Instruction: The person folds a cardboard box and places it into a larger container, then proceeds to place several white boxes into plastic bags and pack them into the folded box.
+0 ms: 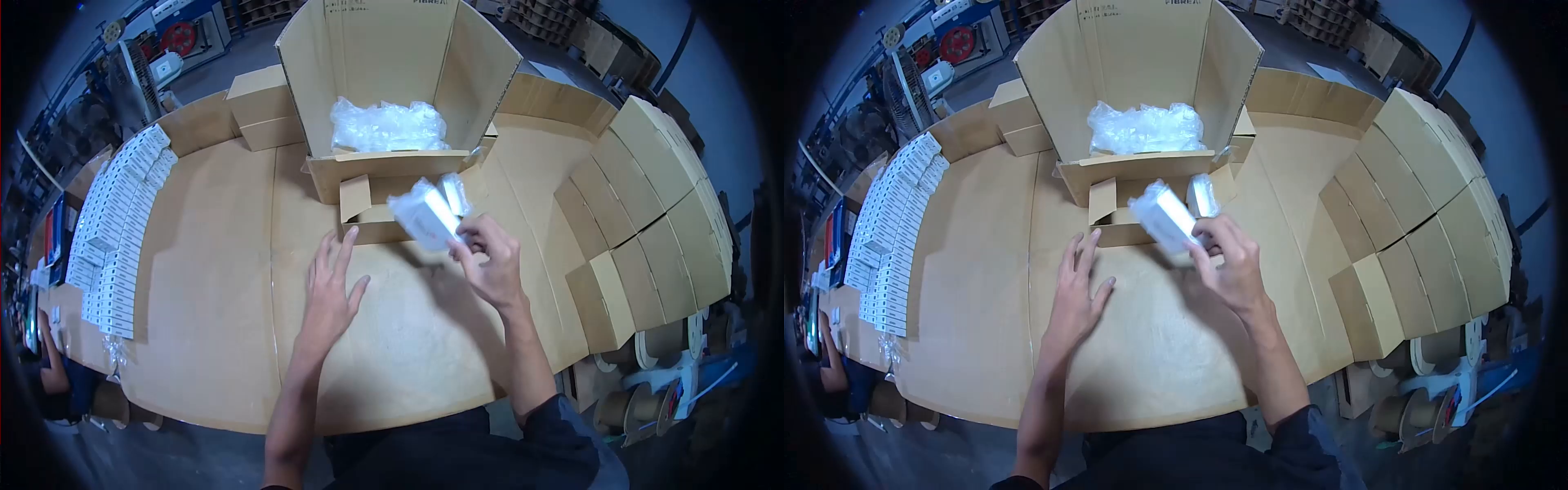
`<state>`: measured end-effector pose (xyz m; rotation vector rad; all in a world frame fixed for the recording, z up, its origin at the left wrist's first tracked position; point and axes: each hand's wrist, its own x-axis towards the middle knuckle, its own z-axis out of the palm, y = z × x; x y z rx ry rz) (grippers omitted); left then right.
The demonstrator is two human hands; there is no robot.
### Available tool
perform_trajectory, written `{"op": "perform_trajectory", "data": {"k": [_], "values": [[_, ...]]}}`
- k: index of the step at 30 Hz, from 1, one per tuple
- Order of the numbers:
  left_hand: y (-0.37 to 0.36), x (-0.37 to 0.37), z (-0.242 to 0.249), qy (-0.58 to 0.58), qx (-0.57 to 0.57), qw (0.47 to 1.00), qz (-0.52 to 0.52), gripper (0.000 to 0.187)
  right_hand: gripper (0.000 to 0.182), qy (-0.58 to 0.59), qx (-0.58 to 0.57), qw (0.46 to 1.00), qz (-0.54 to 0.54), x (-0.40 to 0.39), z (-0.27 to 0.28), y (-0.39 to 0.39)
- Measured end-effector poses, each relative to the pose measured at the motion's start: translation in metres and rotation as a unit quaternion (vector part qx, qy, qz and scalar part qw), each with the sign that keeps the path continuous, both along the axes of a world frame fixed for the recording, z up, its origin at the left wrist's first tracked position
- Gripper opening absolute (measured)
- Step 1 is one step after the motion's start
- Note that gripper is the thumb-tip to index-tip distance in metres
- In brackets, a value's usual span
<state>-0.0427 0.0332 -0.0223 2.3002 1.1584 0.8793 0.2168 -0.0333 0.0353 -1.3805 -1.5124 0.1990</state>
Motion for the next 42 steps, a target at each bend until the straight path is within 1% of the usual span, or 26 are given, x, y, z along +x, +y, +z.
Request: {"op": "perform_trajectory", "data": {"k": [1,3,6,9,12,15,18,21,25,26,29,30,33,35,37,39,41,42], "values": [[0.004,0.002,-0.001,0.064,0.011,0.998,0.020,0.088,0.015,0.004,0.024,0.999,-0.033,0.001,-0.001,0.006],[0.013,0.006,-0.001,0.192,0.034,0.979,0.059,0.086,0.016,-0.036,0.072,0.993,-0.086,0.002,-0.008,0.020],[0.021,0.008,-0.006,0.225,0.060,0.970,0.063,0.088,0.017,-0.109,0.125,0.976,-0.139,0.004,-0.017,0.036],[0.025,0.006,-0.017,0.197,0.083,0.976,0.052,0.090,0.017,-0.130,0.086,0.977,-0.143,0.003,-0.021,0.041],[0.027,0.004,-0.021,0.168,0.086,0.981,0.042,0.092,0.017,-0.141,0.076,0.973,-0.164,0.006,-0.023,0.048],[0.029,0.006,-0.021,0.141,-0.005,0.990,0.025,0.091,0.017,-0.145,0.045,0.972,-0.182,0.008,-0.026,0.055],[0.028,0.006,-0.020,0.167,0.018,0.985,0.037,0.091,0.014,-0.164,0.000,0.967,-0.193,0.009,-0.035,0.064],[0.029,0.002,-0.019,0.197,0.097,0.975,0.043,0.091,0.010,-0.175,-0.034,0.964,-0.199,0.006,-0.043,0.069],[0.032,-0.001,-0.022,0.198,0.101,0.974,0.036,0.091,0.007,-0.170,-0.025,0.961,-0.215,0.001,-0.049,0.072],[0.032,-0.001,-0.020,0.201,0.094,0.975,0.033,0.090,0.007,-0.167,-0.053,0.960,-0.219,-0.001,-0.046,0.071],[0.035,-0.001,-0.018,0.211,0.089,0.973,0.026,0.089,0.008,-0.171,-0.050,0.954,-0.242,-0.003,-0.051,0.072],[0.036,-0.001,-0.018,0.213,0.089,0.973,0.024,0.089,0.008,-0.167,-0.066,0.951,-0.250,-0.006,-0.051,0.071],[0.035,-0.007,-0.015,0.205,0.086,0.975,0.014,0.087,0.016,-0.145,-0.036,0.962,-0.229,-0.007,-0.053,0.065],[0.035,-0.014,-0.011,0.200,0.091,0.975,0.018,0.087,0.027,-0.127,-0.003,0.960,-0.250,-0.020,-0.046,0.061],[0.034,-0.027,-0.010,0.157,0.081,0.984,0.026,0.077,0.032,-0.119,0.014,0.966,-0.230,-0.032,-0.040,0.055],[0.033,-0.050,-0.015,0.133,0.085,0.986,0.048,0.064,0.031,-0.136,0.024,0.973,-0.186,-0.055,-0.027,0.057],[0.035,-0.076,-0.024,0.124,0.107,0.984,0.070,0.049,0.030,-0.141,0.000,0.984,-0.107,-0.082,-0.015,0.067],[0.034,-0.091,-0.023,0.121,0.095,0.985,0.081,0.033,0.030,-0.149,-0.019,0.986,-0.068,-0.096,-0.012,0.072]]}}
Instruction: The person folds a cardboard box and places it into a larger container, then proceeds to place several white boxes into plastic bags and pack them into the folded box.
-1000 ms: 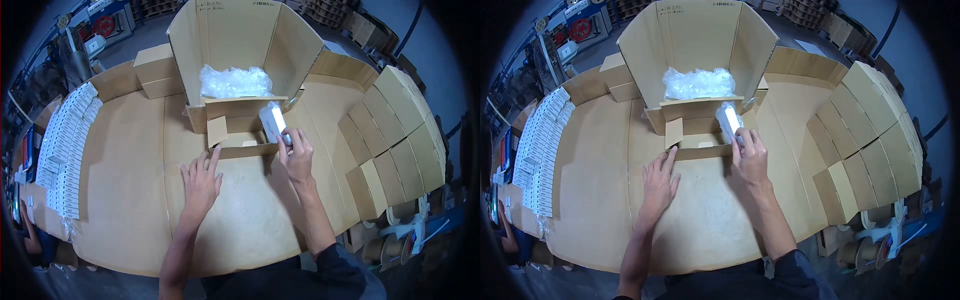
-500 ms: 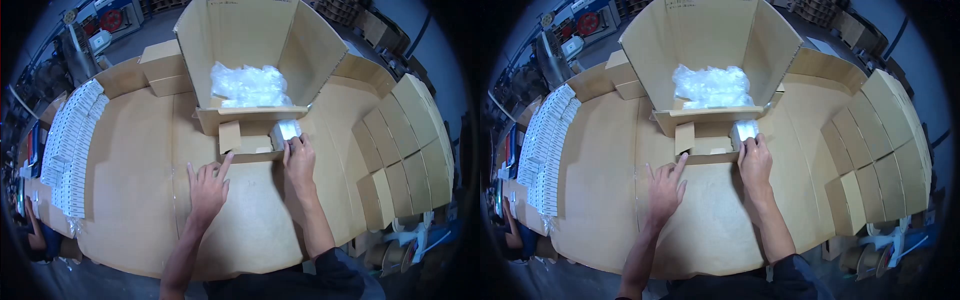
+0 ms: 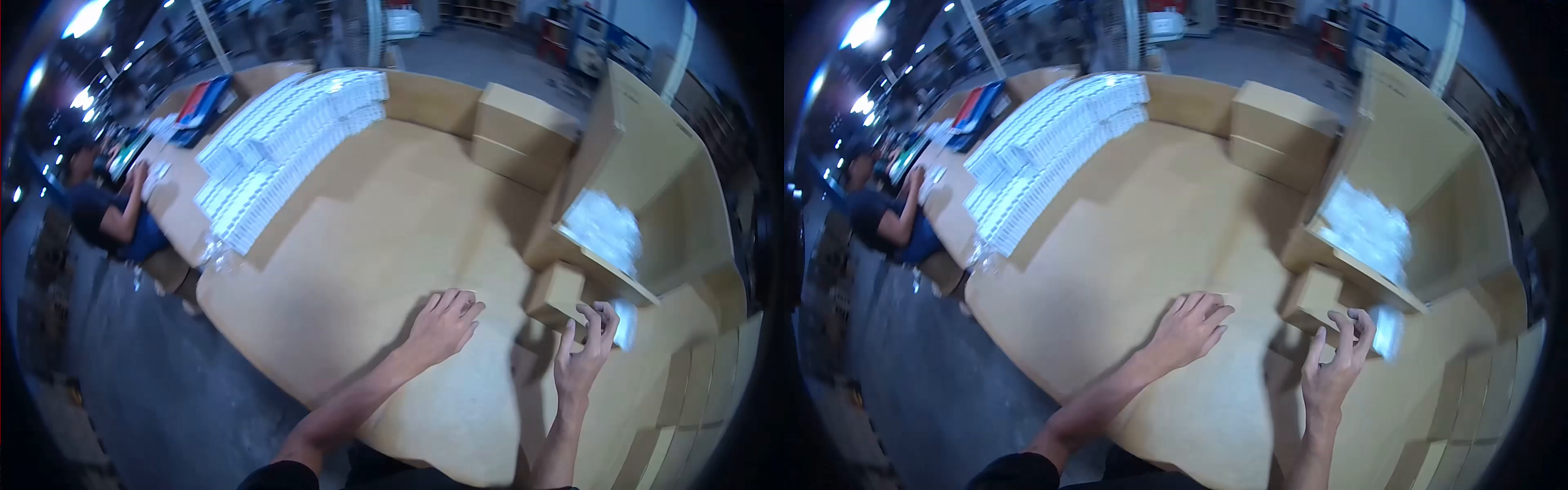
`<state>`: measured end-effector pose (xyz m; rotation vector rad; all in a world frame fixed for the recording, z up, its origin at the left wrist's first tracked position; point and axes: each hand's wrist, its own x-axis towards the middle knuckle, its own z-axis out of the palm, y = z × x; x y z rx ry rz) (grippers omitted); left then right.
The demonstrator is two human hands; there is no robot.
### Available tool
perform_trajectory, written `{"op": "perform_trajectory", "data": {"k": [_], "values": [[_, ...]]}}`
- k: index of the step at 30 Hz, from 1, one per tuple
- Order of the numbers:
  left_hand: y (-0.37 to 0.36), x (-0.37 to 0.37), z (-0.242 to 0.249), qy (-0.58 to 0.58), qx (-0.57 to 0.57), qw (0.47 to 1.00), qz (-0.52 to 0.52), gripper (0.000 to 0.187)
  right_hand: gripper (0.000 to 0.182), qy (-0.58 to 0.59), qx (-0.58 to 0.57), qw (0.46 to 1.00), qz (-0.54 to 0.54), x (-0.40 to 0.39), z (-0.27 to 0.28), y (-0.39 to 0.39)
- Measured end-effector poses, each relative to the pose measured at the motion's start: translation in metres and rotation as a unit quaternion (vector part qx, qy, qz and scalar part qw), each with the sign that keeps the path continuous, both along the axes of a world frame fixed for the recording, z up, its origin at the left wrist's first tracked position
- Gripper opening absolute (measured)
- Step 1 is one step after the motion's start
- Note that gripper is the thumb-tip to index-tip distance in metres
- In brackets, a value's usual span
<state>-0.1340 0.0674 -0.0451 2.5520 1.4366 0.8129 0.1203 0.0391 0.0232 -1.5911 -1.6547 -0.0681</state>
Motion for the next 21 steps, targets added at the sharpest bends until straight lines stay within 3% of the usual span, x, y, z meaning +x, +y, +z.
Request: {"op": "perform_trajectory", "data": {"k": [4,8,13,21], "values": [[0.006,-0.069,-0.002,0.005,0.024,0.999,0.044,0.028,0.033,0.000,-0.021,0.990,0.141,-0.070,0.002,0.042],[0.025,-0.158,0.009,0.017,0.062,0.994,0.093,0.027,0.041,-0.098,-0.001,0.958,0.270,-0.160,0.010,0.102],[0.050,-0.252,0.036,0.062,0.088,0.984,0.145,0.033,0.048,-0.157,0.002,0.923,0.351,-0.244,0.015,0.161],[0.107,-0.371,0.096,0.060,0.132,0.967,0.210,0.060,0.057,-0.241,0.022,0.863,0.443,-0.373,0.022,0.236]]}}
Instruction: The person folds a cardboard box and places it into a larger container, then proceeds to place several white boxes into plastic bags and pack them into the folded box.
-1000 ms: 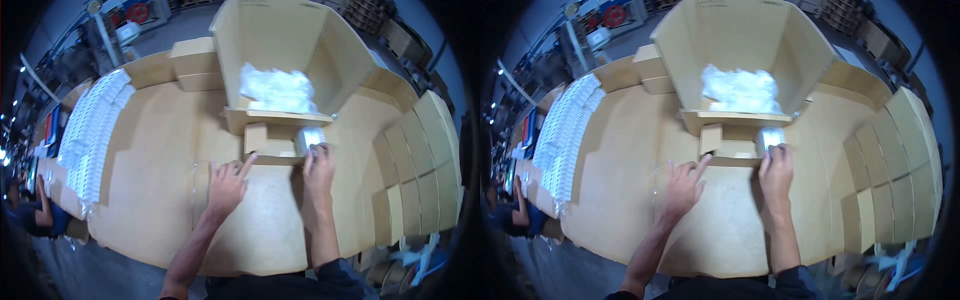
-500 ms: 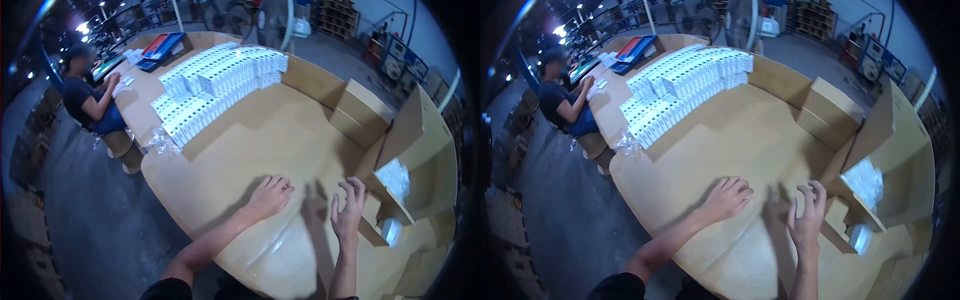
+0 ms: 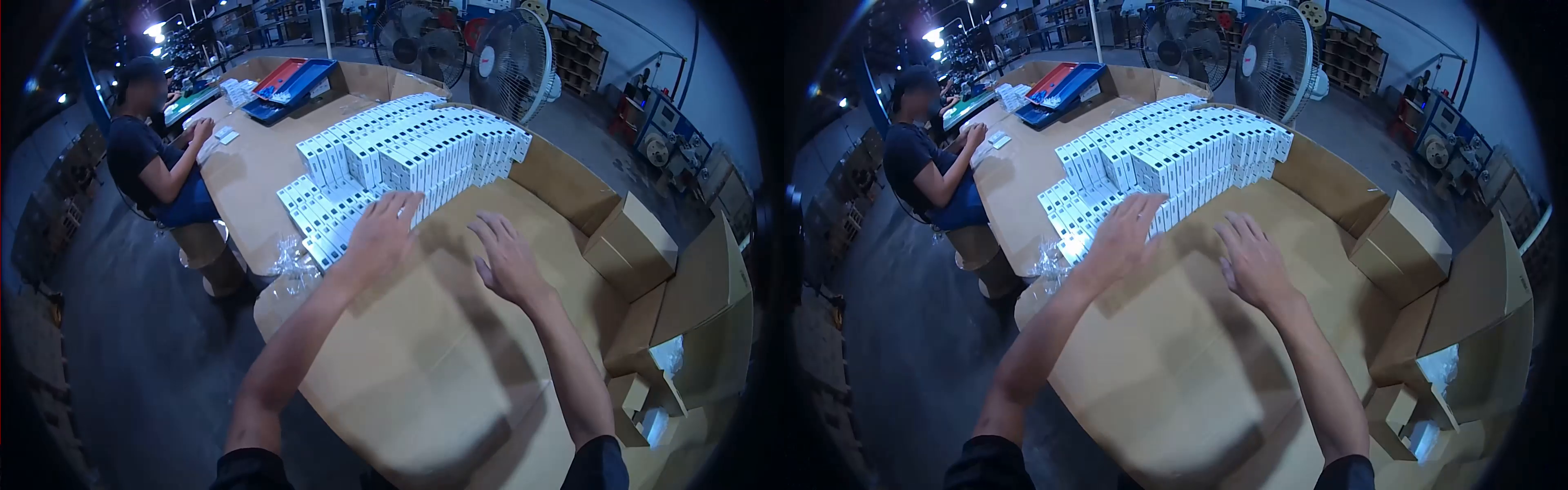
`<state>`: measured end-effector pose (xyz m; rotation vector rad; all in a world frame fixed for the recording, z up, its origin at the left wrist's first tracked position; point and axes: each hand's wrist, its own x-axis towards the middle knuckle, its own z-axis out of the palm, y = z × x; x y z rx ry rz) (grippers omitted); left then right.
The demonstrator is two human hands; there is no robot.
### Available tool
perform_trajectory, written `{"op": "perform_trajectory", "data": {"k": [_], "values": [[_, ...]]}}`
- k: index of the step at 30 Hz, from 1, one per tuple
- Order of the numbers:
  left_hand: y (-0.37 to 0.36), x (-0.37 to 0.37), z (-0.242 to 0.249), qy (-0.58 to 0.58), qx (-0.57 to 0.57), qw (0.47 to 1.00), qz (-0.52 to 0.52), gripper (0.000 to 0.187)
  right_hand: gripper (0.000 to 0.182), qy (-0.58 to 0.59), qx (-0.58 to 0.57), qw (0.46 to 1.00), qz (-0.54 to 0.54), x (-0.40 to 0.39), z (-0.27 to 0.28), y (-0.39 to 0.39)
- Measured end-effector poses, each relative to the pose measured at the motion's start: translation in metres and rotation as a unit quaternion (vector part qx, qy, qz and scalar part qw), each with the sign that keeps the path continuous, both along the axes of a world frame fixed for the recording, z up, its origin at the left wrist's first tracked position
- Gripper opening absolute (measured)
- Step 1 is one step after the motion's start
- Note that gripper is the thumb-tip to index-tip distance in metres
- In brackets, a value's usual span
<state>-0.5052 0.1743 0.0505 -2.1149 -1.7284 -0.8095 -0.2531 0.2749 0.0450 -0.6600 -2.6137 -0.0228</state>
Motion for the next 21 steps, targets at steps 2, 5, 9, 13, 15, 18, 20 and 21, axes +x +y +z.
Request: {"op": "perform_trajectory", "data": {"k": [2,5,9,13,15,18,20,21], "values": [[0.021,-0.024,0.008,0.007,0.031,0.999,0.023,0.061,0.063,0.011,-0.010,1.000,0.012,-0.033,0.007,0.020],[0.046,-0.052,0.018,0.013,0.039,0.999,0.003,0.063,0.068,0.027,0.011,0.999,0.016,-0.075,0.013,0.049],[0.064,-0.072,0.022,0.033,0.017,0.999,0.004,0.062,0.070,0.023,-0.010,1.000,0.006,-0.115,0.022,0.071],[0.075,-0.081,0.010,0.035,0.027,0.999,-0.004,0.059,0.064,-0.011,0.007,1.000,-0.023,-0.132,0.025,0.077],[0.073,-0.081,0.009,0.035,0.037,0.999,-0.009,0.057,0.062,-0.014,0.003,1.000,-0.021,-0.134,0.021,0.077],[0.076,-0.085,0.003,0.030,0.055,0.998,-0.018,0.053,0.060,0.009,-0.010,1.000,-0.025,-0.136,0.014,0.078],[0.077,-0.086,0.002,0.037,0.062,0.997,-0.020,0.048,0.059,0.012,-0.009,1.000,-0.023,-0.138,0.012,0.078],[0.078,-0.086,0.002,0.041,0.067,0.997,-0.021,0.046,0.059,0.015,-0.007,1.000,-0.023,-0.138,0.013,0.078]]}}
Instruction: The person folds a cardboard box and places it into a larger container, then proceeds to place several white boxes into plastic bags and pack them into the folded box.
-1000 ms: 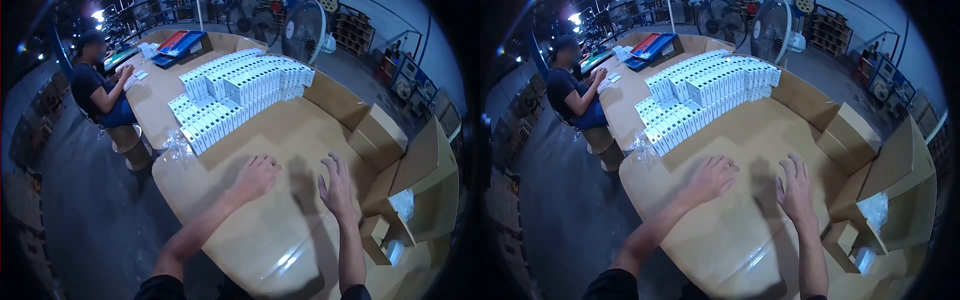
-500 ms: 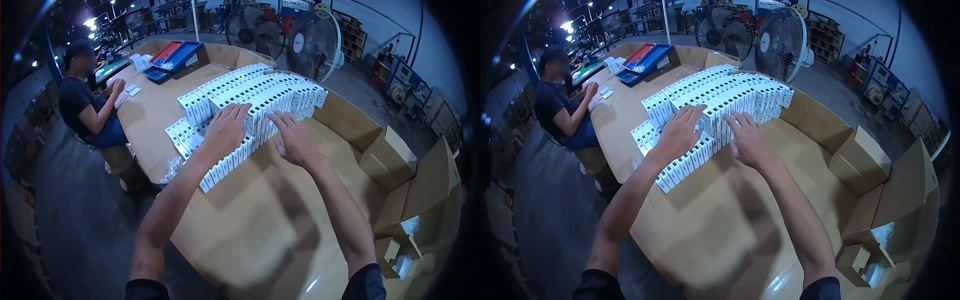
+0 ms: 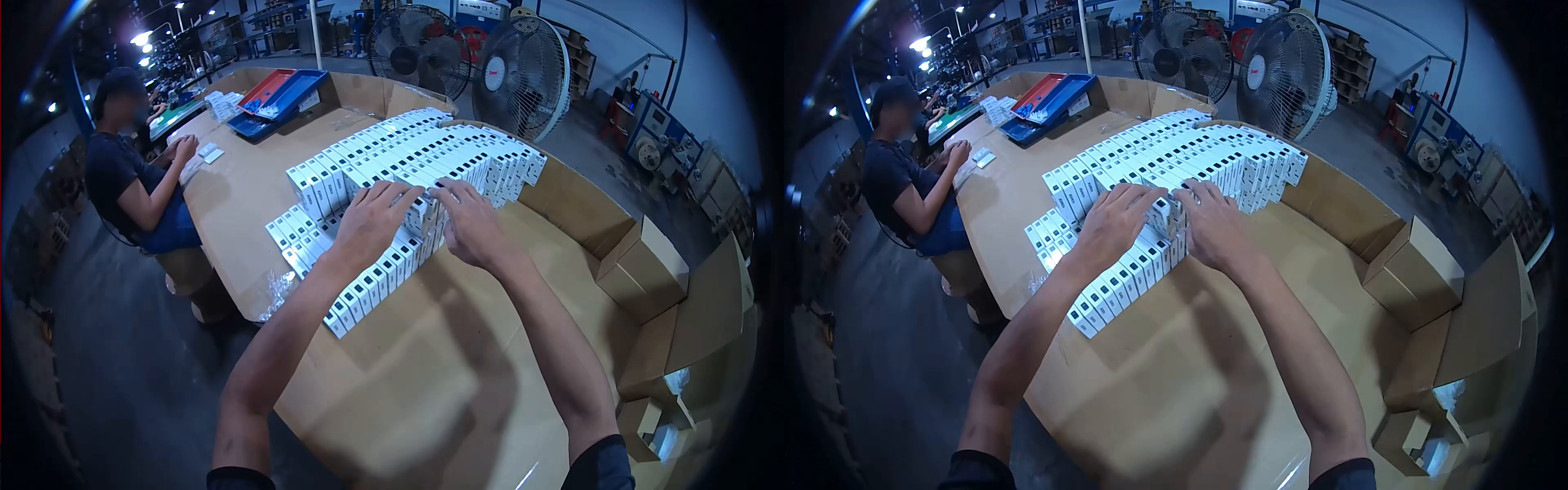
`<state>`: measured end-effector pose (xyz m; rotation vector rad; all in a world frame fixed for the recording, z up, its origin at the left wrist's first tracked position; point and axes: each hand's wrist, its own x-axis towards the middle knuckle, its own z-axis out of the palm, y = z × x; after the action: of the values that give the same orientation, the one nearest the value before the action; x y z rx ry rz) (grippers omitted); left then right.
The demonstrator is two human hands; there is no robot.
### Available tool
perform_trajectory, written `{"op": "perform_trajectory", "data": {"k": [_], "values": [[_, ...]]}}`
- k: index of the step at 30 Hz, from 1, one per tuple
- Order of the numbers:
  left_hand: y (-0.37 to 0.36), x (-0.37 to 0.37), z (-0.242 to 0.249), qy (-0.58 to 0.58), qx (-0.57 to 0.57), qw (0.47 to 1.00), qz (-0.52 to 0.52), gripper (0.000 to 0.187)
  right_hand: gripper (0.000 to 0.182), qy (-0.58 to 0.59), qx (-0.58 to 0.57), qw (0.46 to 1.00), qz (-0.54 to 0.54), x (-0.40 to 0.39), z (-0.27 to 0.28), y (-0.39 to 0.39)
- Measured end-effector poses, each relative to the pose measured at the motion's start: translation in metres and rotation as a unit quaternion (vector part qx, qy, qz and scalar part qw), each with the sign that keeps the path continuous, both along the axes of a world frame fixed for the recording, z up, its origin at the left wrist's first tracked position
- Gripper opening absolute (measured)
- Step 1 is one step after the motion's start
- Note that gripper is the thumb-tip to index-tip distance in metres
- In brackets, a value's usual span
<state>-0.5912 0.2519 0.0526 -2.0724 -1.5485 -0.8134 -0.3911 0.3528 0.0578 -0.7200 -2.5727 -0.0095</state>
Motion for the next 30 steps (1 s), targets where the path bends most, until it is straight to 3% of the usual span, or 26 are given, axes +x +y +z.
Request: {"op": "perform_trajectory", "data": {"k": [7,12,14,16,19,21,26,27,30], "values": [[-0.008,0.000,0.010,0.038,0.007,0.999,-0.005,0.035,0.061,-0.002,-0.016,1.000,-0.012,0.000,0.005,-0.007],[-0.048,0.039,0.020,-0.030,0.014,0.999,-0.012,0.035,0.071,0.084,-0.044,0.995,-0.001,0.046,0.019,-0.035],[-0.064,0.069,0.020,-0.059,0.033,0.997,-0.036,0.038,0.070,0.124,-0.148,0.981,0.007,0.084,0.032,-0.064],[-0.082,0.110,0.022,-0.080,0.054,0.992,-0.080,0.041,0.067,0.169,-0.249,0.954,0.001,0.132,0.039,-0.100],[-0.107,0.183,0.010,-0.124,0.065,0.978,-0.153,0.041,0.069,0.273,-0.513,0.814,0.001,0.206,0.037,-0.147],[-0.119,0.232,-0.004,-0.126,0.070,0.969,-0.199,0.039,0.069,0.340,-0.553,0.760,0.039,0.254,0.030,-0.176],[-0.138,0.352,-0.012,-0.113,0.045,0.937,-0.326,0.037,0.048,0.475,-0.576,0.665,0.024,0.368,0.012,-0.236],[-0.138,0.378,-0.009,-0.109,0.028,0.929,-0.352,0.037,0.039,0.492,-0.561,0.666,-0.003,0.391,0.018,-0.245],[-0.141,0.439,0.014,-0.132,-0.060,0.895,-0.422,0.033,0.026,0.488,-0.464,0.734,-0.090,0.458,0.018,-0.262]]}}
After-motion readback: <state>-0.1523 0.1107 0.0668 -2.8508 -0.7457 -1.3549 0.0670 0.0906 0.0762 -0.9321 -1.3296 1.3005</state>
